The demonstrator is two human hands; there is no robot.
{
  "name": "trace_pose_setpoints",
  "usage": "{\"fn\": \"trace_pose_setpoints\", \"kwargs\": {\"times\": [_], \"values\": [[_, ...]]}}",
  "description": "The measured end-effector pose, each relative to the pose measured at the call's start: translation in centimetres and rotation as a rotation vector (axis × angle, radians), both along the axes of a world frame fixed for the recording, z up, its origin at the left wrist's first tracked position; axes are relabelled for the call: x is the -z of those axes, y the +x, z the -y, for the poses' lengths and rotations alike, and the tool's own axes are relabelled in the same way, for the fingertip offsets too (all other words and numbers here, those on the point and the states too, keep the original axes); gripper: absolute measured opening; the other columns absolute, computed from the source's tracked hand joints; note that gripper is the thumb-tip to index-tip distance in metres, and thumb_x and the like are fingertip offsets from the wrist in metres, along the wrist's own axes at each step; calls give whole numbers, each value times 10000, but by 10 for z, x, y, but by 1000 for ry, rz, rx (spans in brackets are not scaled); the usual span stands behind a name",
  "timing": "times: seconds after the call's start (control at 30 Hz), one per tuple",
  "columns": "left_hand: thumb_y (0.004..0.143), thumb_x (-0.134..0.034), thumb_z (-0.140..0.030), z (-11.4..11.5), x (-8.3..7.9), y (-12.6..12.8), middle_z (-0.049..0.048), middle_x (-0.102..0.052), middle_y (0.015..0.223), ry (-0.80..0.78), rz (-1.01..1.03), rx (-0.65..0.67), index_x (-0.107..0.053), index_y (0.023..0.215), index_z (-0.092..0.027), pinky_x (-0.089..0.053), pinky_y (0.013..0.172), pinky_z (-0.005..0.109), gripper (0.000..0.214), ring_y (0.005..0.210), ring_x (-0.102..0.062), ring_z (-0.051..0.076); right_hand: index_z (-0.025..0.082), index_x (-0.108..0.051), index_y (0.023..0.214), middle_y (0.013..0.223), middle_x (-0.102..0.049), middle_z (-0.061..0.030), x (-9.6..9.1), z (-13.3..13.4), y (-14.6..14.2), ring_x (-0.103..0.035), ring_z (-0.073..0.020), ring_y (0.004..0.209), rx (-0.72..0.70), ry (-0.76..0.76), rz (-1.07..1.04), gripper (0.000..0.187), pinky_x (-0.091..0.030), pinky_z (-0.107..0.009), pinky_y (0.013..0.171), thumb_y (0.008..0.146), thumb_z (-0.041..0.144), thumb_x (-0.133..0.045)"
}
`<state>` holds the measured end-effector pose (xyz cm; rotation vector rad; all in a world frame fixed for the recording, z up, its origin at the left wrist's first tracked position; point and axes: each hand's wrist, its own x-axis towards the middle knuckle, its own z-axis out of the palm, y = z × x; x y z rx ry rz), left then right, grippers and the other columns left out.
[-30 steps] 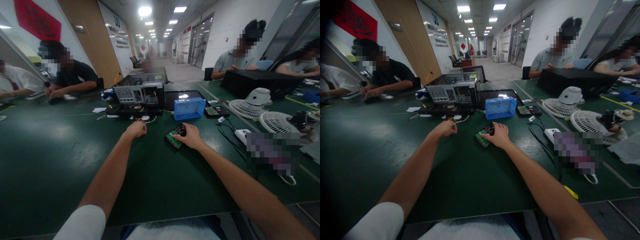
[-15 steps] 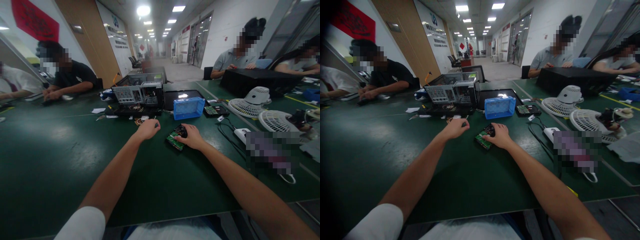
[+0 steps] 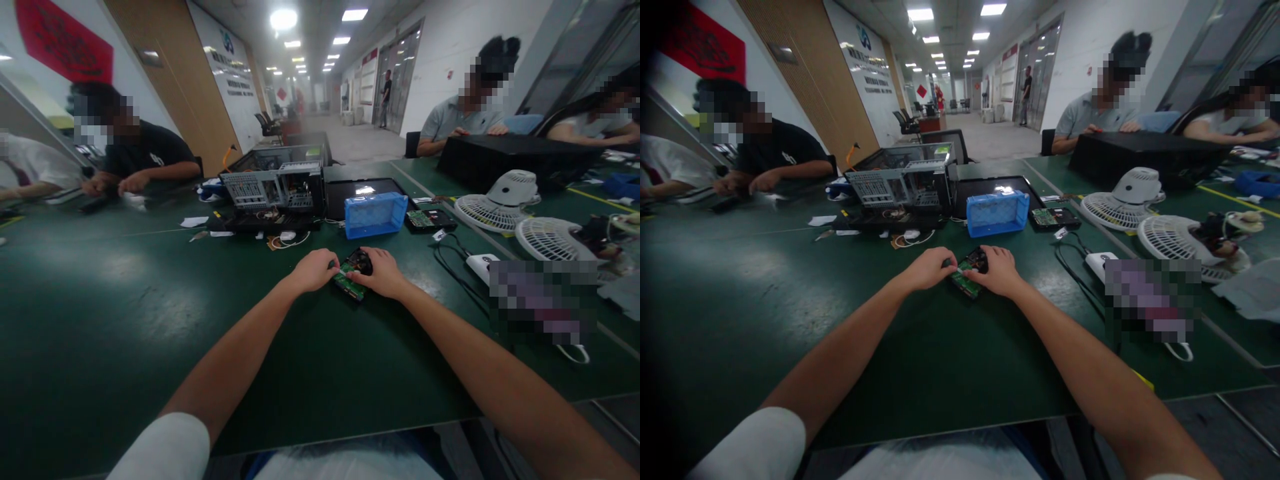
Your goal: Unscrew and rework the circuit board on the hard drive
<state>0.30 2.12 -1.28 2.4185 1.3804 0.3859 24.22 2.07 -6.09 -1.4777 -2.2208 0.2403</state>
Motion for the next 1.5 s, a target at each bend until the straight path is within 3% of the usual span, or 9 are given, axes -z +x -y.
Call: {"fn": "trace_pose_setpoints", "kwargs": {"times": [0.67,1.3,1.5], "values": [[892,-644,-289,-2,-8,-9,64,-754,1002,1,33,-9,-752,927,-215,-496,896,354,136,962,-676,254,158,-518,1452,1432,-589,-183,3,-2,1,-505,-389,1349,-3,6,-13,862,-362,-534,1139,824,733,-649],[870,-595,-178,-6,-2,-14,39,-764,1007,44,28,116,-767,923,-237,-510,885,362,190,960,-695,247,157,-534,1437,1410,-605,-185,3,-1,0,-516,-384,1336,1,20,-15,833,-369,-524,1128,827,708,-666],[837,-679,-289,-3,-12,-16,88,-706,1050,155,185,-31,-714,1023,-208,-514,894,407,206,976,-658,275,172,-529,1441,1426,-594,-177,3,-1,1,-511,-379,1347,-7,13,-17,840,-360,-530,1139,831,738,-643]]}}
